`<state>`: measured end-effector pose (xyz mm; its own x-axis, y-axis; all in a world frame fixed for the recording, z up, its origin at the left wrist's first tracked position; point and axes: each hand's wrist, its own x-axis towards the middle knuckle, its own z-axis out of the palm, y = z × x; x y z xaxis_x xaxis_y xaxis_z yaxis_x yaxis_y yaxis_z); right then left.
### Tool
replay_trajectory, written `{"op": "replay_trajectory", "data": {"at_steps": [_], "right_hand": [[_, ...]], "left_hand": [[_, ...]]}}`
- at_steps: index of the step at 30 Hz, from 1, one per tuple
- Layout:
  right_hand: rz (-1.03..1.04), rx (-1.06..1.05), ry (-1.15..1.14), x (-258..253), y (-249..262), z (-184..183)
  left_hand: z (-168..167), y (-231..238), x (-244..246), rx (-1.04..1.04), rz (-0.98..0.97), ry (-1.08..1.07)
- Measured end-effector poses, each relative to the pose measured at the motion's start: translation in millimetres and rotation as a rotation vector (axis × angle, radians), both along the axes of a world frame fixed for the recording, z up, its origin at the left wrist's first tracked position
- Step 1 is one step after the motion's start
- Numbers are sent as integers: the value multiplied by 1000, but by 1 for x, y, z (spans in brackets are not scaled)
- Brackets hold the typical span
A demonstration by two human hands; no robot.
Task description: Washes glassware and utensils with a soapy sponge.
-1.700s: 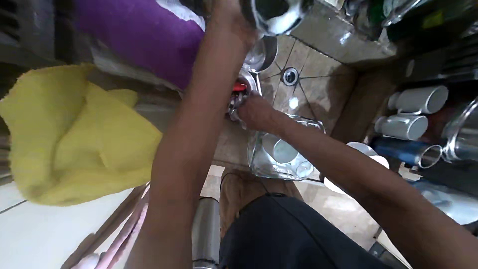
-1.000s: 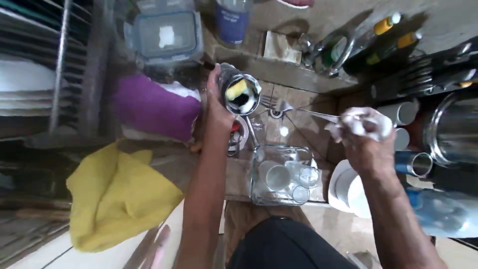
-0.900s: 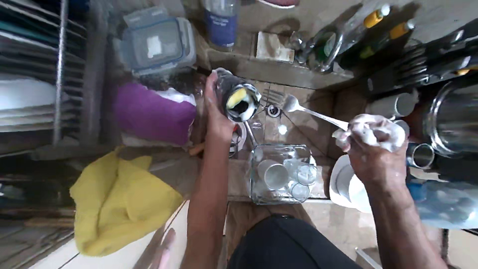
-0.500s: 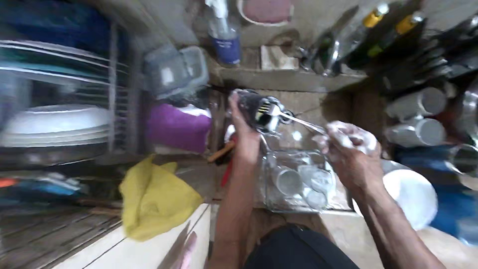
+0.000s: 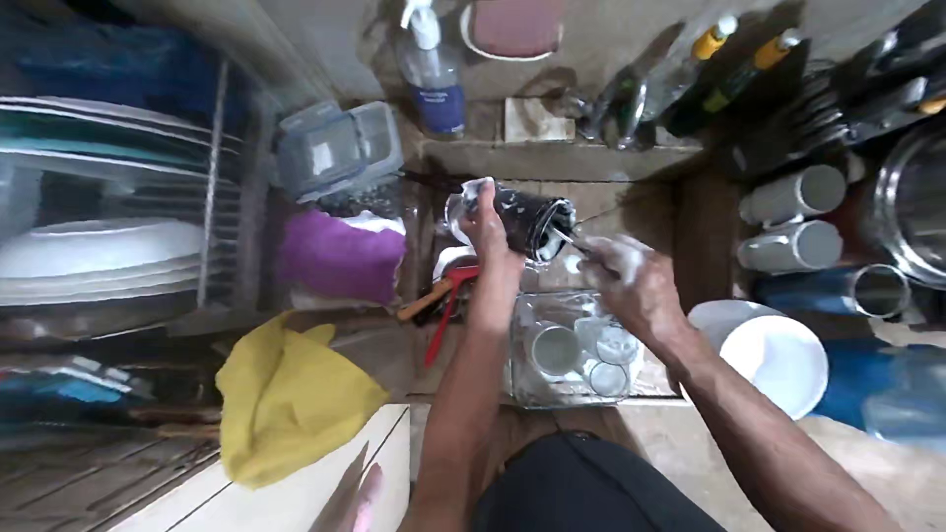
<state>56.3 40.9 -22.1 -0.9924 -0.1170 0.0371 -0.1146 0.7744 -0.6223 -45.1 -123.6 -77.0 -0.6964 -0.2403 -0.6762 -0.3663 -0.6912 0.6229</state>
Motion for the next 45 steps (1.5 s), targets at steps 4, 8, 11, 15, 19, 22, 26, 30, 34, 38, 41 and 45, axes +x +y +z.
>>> {"op": "replay_trajectory", "data": {"at_steps": [4,8,11,15,19,22,26,30,34,38,41,45], "right_hand": [[152,335,170,-15,11,-9],[76,409,105,-7,11,-21],[-37,384,64,-7,-6,-39],[-87,331,-50,-16,-11,-46],[-92,150,-111,6,4,-33],[-225,-124,-239,-2,11,-27],[-544,-801,-465,-9,6,-33],[-649,-1093,-595,-5,11,-22],[-636,-1172,-565,-11,8,-18],[-638,-1222,-562,-17,8,-20],[-658,-1231,-521,-27,-1,-27],[-374,-560,-156,-18,18,-43]], "left_hand": [[-2,19,-1,-58,-32,-18],[-7,36,-4,-103,-69,-9],[-8,49,-7,-123,-110,-19],[-20,58,-6,-173,-178,-9],[-30,55,-16,-159,-193,-7],[-40,56,-18,-178,-176,50],[-39,68,-10,-120,-189,123],[-40,56,-18,-55,-185,185],[-36,57,-24,-59,-217,237],[-36,55,-22,-24,-207,272],[-31,61,-19,67,-191,357],[-40,45,-12,168,-339,406]]}}
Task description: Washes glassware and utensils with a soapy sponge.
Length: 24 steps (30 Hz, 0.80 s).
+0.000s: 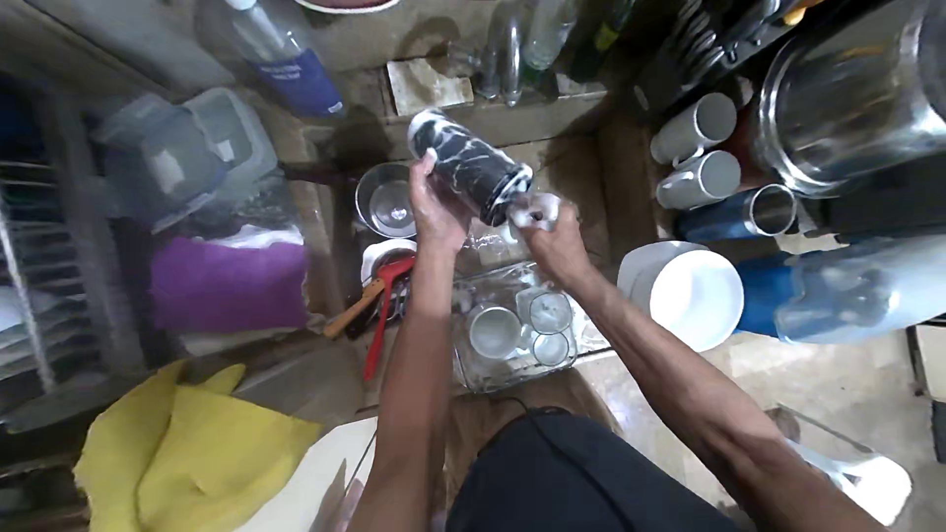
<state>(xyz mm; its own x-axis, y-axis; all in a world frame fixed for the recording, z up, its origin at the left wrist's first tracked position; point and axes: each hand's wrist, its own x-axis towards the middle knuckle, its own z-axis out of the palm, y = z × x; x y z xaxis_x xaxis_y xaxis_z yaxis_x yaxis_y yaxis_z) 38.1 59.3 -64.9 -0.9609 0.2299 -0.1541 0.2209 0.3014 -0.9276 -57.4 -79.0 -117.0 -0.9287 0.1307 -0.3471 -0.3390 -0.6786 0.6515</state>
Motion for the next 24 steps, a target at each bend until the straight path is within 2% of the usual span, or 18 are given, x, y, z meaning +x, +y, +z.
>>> {"op": "replay_trajectory", "data": {"at_steps": [3,4,6,8,9,11,12,13,14,15,16,19,20,21,22,23,24], "right_hand": [[214,677,190,-14,11,-3],[255,810,205,-16,9,-6],[316,860,172,-15,2,-11],[249,620,117,-13,-8,-17],[143,358,56,-12,-14,-17],[-112,-432,-212,-14,-24,-7],[-207,-730,-323,-15,-26,-3],[-252,-887,-396,-15,-26,0],[-265,-910,-408,-14,-25,0],[-250,-807,-367,-13,-22,-1],[-199,-587,-288,-11,-18,-4],[101,388,-22,-14,-3,-14],[166,614,37,-14,-3,-19],[204,720,72,-14,-5,-24],[217,705,63,-14,-8,-26],[202,577,18,-16,-11,-26],[158,335,-50,-18,-11,-22]], "left_hand": [[8,-6,2,-114,-13,-40],[14,-5,0,-155,14,-61],[23,3,-8,-273,115,-166],[25,7,-17,-344,120,-233],[21,8,-19,-310,109,-209],[2,11,-22,-54,113,-78],[-9,10,-24,110,90,-2],[-21,10,-26,254,46,57],[-28,10,-27,350,-3,81],[-28,10,-25,357,-33,67],[-24,8,-21,273,-32,42],[-6,7,-15,-181,44,-37],[-1,10,-15,-298,85,-74],[2,14,-16,-387,135,-120],[3,16,-20,-435,156,-154],[2,17,-23,-421,147,-176],[0,18,-24,-342,125,-181]]}}
